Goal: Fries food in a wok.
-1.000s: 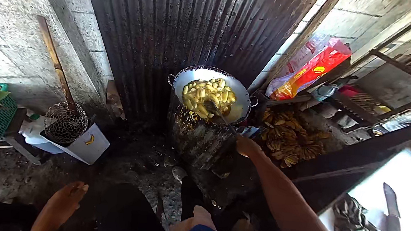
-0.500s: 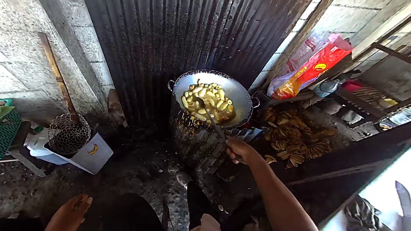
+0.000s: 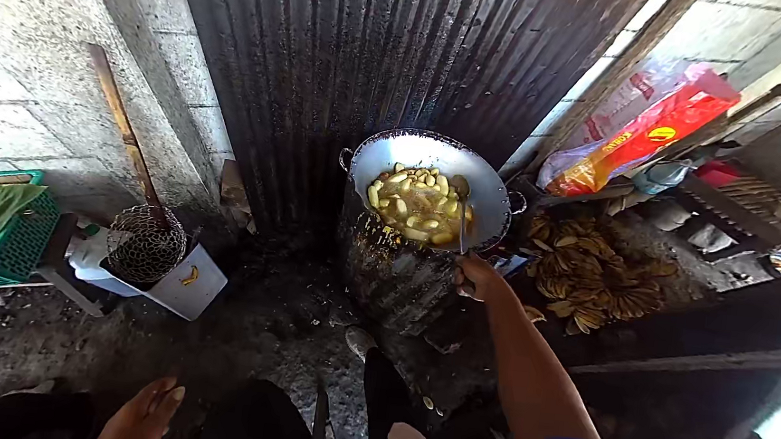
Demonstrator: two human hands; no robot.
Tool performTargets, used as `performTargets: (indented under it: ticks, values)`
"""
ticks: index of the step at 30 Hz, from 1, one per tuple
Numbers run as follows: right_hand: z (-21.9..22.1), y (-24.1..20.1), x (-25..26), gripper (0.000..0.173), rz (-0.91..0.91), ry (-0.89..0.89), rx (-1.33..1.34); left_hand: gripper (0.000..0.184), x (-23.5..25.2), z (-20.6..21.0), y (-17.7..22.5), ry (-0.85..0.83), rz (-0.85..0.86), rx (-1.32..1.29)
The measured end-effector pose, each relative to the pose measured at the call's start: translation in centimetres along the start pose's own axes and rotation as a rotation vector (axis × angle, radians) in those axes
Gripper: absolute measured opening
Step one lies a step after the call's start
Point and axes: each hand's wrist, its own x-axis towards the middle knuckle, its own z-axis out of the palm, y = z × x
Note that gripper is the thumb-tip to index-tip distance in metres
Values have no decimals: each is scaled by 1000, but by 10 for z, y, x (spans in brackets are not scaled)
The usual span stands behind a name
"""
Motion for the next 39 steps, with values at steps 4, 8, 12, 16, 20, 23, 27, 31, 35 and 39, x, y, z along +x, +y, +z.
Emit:
performTargets:
  ticks: [4,8,12,16,20,23,27,31,35,39]
  values:
    - [35,-7,23,38,24,-119,39,47,0,2,-1,26,-4,0]
    - [36,0,4,49,1,-188,-181,45,2,4,0,32,10,-7]
    - [4,21,-51,69,-50,-195,-613,44,4,5,0,45,16,-16]
    - [-34,37,-116,69,-60,-127,-921,43,3,6,2,41,26,-9]
    - [-73,48,-172,65,-97,-31,-1050,42,3,6,1,41,37,-22]
    - [-105,62,-202,63,-166,21,-1104,42,3,6,1,32,35,-5]
    - [-139,68,-247,62,-204,46,-1130,40,2,8,2,38,47,-17]
    - [-165,67,-281,60,-176,2,-1191,39,0,8,4,41,42,-26]
    - [-166,48,-268,59,-152,-40,-1264,40,3,9,4,38,54,-40]
    - [-109,33,-190,70,-61,-23,-1443,40,4,7,3,32,37,-27]
